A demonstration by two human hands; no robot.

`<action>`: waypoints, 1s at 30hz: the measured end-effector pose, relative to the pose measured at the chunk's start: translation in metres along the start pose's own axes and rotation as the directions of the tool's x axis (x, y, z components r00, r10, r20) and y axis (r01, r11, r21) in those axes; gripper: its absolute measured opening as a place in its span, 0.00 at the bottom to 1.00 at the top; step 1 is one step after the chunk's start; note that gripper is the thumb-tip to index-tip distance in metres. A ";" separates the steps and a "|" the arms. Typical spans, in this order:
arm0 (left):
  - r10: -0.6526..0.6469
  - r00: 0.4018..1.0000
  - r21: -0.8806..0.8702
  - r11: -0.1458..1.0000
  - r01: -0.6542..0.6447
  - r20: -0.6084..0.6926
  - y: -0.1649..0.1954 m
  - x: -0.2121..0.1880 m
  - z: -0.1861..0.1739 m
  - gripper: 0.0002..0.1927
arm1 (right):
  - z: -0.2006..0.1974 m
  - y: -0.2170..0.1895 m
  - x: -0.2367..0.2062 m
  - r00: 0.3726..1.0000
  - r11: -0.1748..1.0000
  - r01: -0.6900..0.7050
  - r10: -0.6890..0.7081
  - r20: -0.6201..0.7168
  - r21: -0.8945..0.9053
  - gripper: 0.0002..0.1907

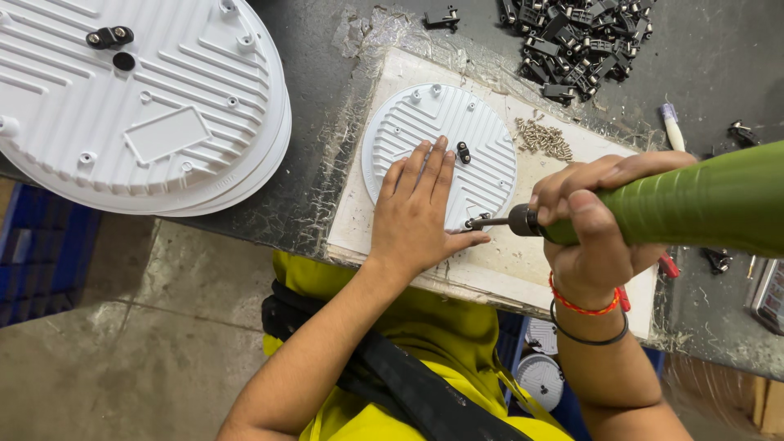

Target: The person attaches black mounting brackets to round white LED panel light housings, driving screws with an electric screwdriver while holding each housing steady. They place finished housings onto a growing stack and pick up new housings to repeat the assembly.

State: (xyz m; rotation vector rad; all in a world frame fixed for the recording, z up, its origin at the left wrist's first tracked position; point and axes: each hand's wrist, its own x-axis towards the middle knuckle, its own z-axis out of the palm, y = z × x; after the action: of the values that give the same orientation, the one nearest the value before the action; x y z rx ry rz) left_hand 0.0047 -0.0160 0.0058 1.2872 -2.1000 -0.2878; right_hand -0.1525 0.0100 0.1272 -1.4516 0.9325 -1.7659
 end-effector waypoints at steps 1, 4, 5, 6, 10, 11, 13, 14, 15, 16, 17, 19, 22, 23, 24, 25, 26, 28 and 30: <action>-0.002 1.000 -0.005 1.000 0.002 0.006 0.000 0.000 0.000 0.61 | 0.000 0.000 0.000 1.000 1.000 -0.002 0.002 0.008 0.000 0.12; -0.002 1.000 -0.008 1.000 0.002 0.005 0.000 0.002 -0.002 0.61 | 0.000 0.000 0.000 0.999 1.000 0.001 -0.001 0.043 -0.004 0.13; -0.001 1.000 -0.008 1.000 0.001 0.000 0.000 0.003 -0.003 0.61 | -0.001 0.000 -0.001 0.998 1.000 -0.002 0.002 0.056 -0.005 0.13; 0.008 1.000 -0.005 1.000 -0.008 -0.007 -0.001 0.004 -0.004 0.61 | -0.001 0.001 -0.001 0.998 1.000 -0.006 0.006 0.063 0.005 0.13; 0.008 1.000 -0.021 1.000 -0.008 -0.008 -0.001 0.005 -0.005 0.60 | -0.005 0.004 0.002 0.997 0.999 -0.026 0.024 0.068 0.032 0.12; -0.001 1.000 -0.029 1.000 0.000 -0.002 0.000 0.005 -0.005 0.60 | -0.007 0.006 0.004 0.997 0.999 -0.030 0.027 0.069 0.043 0.12; 0.003 1.000 -0.049 0.999 -0.003 0.001 -0.001 0.004 -0.004 0.60 | -0.009 0.010 0.007 0.998 0.999 -0.016 0.014 0.066 0.029 0.12; 0.005 1.000 -0.056 0.998 -0.005 -0.002 -0.002 0.003 -0.003 0.60 | -0.009 0.011 0.009 0.998 1.000 -0.003 0.003 0.059 0.001 0.12; 0.013 1.000 -0.049 0.999 -0.014 -0.016 -0.003 0.003 -0.003 0.60 | -0.009 0.017 0.014 0.999 0.998 0.019 -0.017 0.035 -0.057 0.13; 0.019 1.000 -0.048 0.999 -0.020 -0.021 -0.004 0.002 -0.002 0.59 | -0.008 0.015 0.012 0.999 0.998 0.019 -0.018 0.033 -0.052 0.14; 0.031 0.999 -0.046 0.998 -0.032 -0.034 -0.004 0.002 -0.002 0.59 | -0.007 0.014 0.012 0.999 0.999 0.019 -0.018 0.032 -0.046 0.16; 0.028 0.998 -0.038 0.999 -0.030 -0.054 -0.003 0.002 -0.002 0.59 | -0.004 0.008 0.013 0.996 0.994 0.021 -0.030 0.085 0.105 0.22; 0.038 0.997 -0.013 0.999 -0.039 -0.066 -0.001 0.001 -0.004 0.59 | -0.003 -0.009 0.018 0.986 0.969 0.038 -0.076 0.150 0.243 0.31; 0.043 0.997 -0.005 0.999 -0.043 -0.069 0.000 0.001 -0.005 0.59 | -0.004 -0.014 0.021 0.980 0.970 0.054 -0.096 0.171 0.238 0.32; 0.046 0.996 0.001 0.999 -0.046 -0.070 0.001 0.001 -0.006 0.59 | -0.008 -0.022 0.026 0.975 0.985 0.076 -0.106 0.196 0.155 0.32; 0.045 0.997 0.006 0.999 -0.045 -0.069 0.001 0.001 -0.006 0.58 | -0.012 -0.030 0.029 0.969 0.993 0.095 -0.108 0.221 0.071 0.31; 0.043 0.997 0.011 0.999 -0.042 -0.066 0.002 0.000 -0.006 0.58 | -0.017 -0.038 0.032 0.964 0.994 0.112 -0.106 0.245 -0.013 0.31; 0.054 0.997 0.042 0.998 -0.052 -0.053 0.001 -0.001 -0.006 0.59 | -0.023 -0.047 0.035 0.960 0.992 0.122 -0.106 0.261 -0.045 0.31; 0.060 0.997 0.061 0.997 -0.057 -0.046 0.001 -0.001 -0.003 0.59 | -0.027 -0.051 0.036 0.967 0.976 0.085 -0.129 0.220 0.199 0.33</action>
State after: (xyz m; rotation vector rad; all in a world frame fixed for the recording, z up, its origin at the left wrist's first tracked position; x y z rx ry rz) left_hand 0.0064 -0.0137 0.0084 1.2523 -2.1153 -0.1687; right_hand -0.1871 0.0096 0.1851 -1.5677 0.5602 -1.6660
